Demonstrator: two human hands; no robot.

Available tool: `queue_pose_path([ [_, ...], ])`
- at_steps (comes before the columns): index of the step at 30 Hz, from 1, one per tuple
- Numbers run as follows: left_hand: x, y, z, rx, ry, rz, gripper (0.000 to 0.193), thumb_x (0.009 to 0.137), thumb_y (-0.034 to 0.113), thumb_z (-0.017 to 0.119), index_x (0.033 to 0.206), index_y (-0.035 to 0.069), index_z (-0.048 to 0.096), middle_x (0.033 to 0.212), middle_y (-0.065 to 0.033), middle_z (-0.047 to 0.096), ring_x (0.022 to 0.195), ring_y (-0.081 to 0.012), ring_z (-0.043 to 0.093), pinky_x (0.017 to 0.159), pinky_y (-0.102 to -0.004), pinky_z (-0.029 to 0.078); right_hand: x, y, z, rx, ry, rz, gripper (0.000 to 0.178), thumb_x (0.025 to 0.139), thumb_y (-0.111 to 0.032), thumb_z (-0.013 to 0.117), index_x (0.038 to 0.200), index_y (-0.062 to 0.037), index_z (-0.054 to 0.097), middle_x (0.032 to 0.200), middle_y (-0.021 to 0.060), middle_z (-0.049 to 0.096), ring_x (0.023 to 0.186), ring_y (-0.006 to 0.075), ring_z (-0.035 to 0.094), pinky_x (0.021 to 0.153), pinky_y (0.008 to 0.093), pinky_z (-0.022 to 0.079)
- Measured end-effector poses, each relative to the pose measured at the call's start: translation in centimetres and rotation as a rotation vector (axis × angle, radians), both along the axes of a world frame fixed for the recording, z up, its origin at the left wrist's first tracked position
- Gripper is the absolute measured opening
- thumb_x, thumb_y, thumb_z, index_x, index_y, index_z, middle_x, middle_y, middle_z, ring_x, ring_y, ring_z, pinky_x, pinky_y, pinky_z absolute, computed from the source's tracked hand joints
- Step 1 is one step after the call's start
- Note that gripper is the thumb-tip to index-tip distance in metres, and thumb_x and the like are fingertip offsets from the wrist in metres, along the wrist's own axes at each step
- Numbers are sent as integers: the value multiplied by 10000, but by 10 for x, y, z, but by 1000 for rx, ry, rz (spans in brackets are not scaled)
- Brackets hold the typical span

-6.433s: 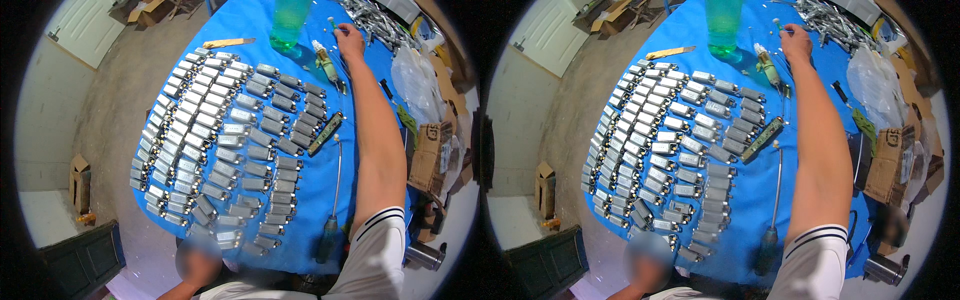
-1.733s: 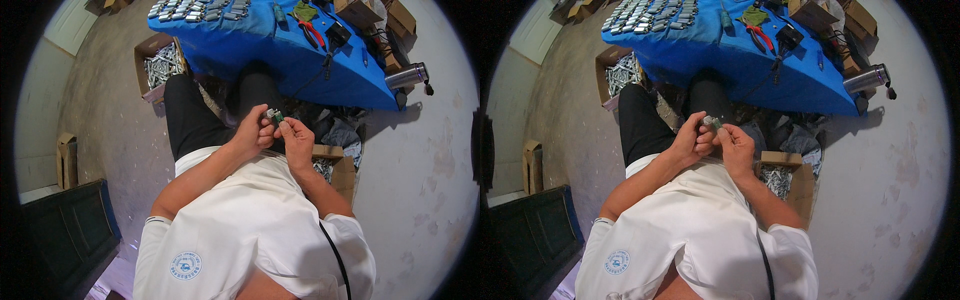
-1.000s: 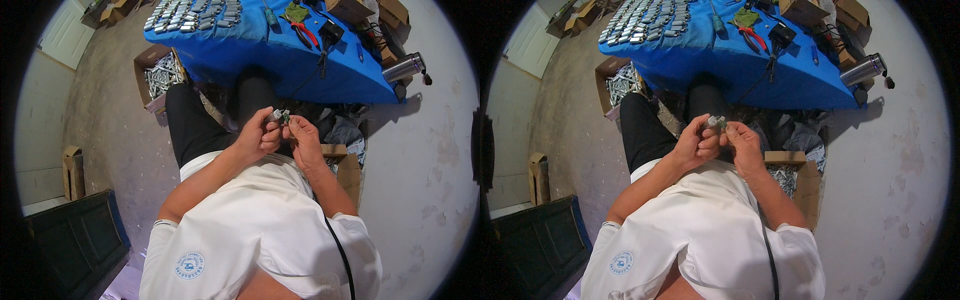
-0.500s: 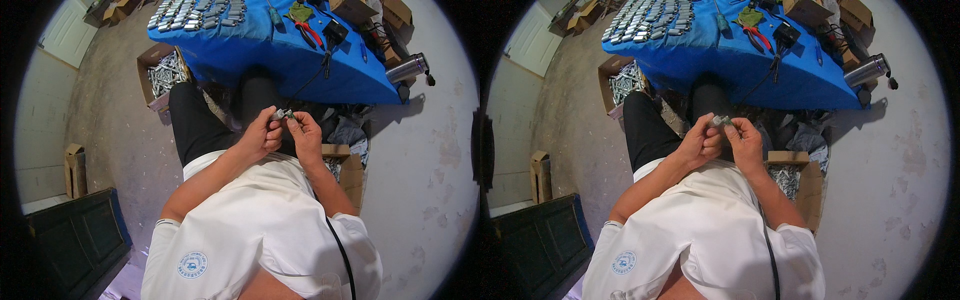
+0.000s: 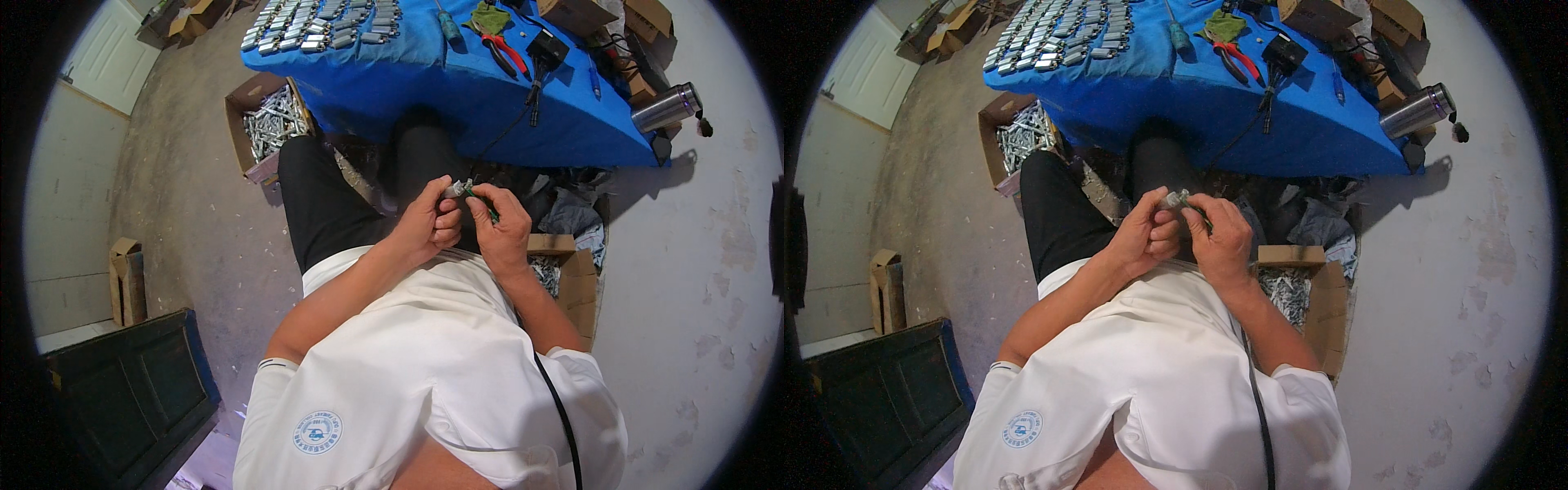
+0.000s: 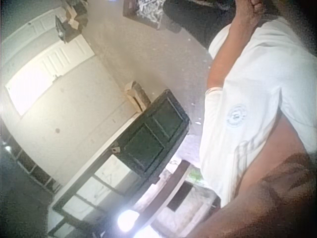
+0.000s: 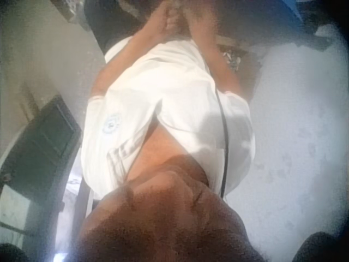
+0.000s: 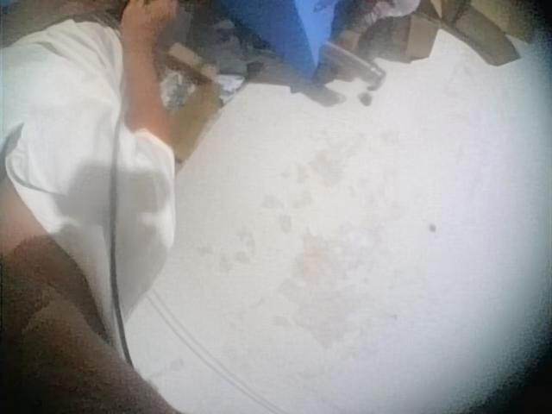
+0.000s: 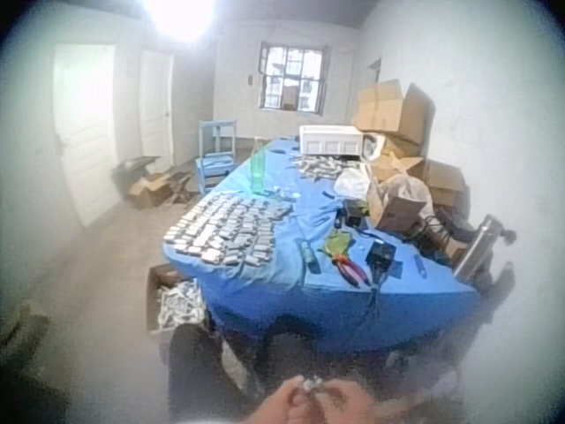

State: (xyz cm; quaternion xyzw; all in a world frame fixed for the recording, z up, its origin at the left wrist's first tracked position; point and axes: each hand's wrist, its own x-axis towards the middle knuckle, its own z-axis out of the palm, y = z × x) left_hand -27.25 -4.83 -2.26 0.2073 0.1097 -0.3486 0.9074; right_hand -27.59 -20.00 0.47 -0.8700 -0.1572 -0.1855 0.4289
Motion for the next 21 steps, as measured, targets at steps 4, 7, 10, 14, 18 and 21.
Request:
queue_pose_path([
  [4, -1, 0, -3, 0, -9, -8, 456, 950, 515, 468, 632, 198, 387, 487, 60, 344, 373, -72, 252, 380, -231, 218, 1, 0, 1, -175, -118, -23, 142, 817, -107, 709, 925, -36, 651, 800, 126, 662, 701, 291, 632, 619, 340, 505],
  [7, 0, 1, -4, 23, -11, -13, 454, 942, 516, 482, 633, 198, 386, 484, 56, 329, 371, -74, 255, 378, -234, 208, -1, 2, 1, -127, 4, -26, 100, 873, -114, 662, 905, -20, 651, 711, 93, 636, 610, 197, 595, 553, 302, 475],
  [10, 0, 7, 0, 34, 67, 83, 447, 935, 511, 498, 635, 198, 387, 483, 57, 308, 373, -70, 254, 378, -234, 206, 2, -6, 0, 183, 474, -22, 119, 917, -129, 617, 924, -14, 649, 678, 53, 617, 559, 120, 560, 511, 261, 450],
  [14, 7, 35, -4, 10, 79, 319, 423, 962, 436, 485, 635, 182, 398, 467, 54, 317, 357, -69, 257, 375, -237, 230, 11, -41, -7, 820, 832, -59, 156, 935, -142, 588, 1001, -8, 633, 699, 9, 595, 548, 71, 518, 504, 222, 431],
  [18, -1, 30, -8, -57, 69, 200, 425, 976, 421, 451, 634, 172, 404, 462, 50, 325, 354, -74, 255, 380, -244, 246, 3, -80, -11, 431, 492, -329, 195, 941, -165, 575, 1062, -22, 627, 770, 33, 620, 659, 88, 578, 580, 223, 460],
  [21, 1, 31, 0, -72, 7, 171, 427, 982, 403, 417, 629, 163, 401, 460, 44, 321, 355, -80, 252, 384, -254, 254, -19, -147, -48, 69, 229, -570, 222, 931, -148, 574, 1094, -1, 609, 832, 82, 643, 718, 166, 612, 651, 288, 492],
])
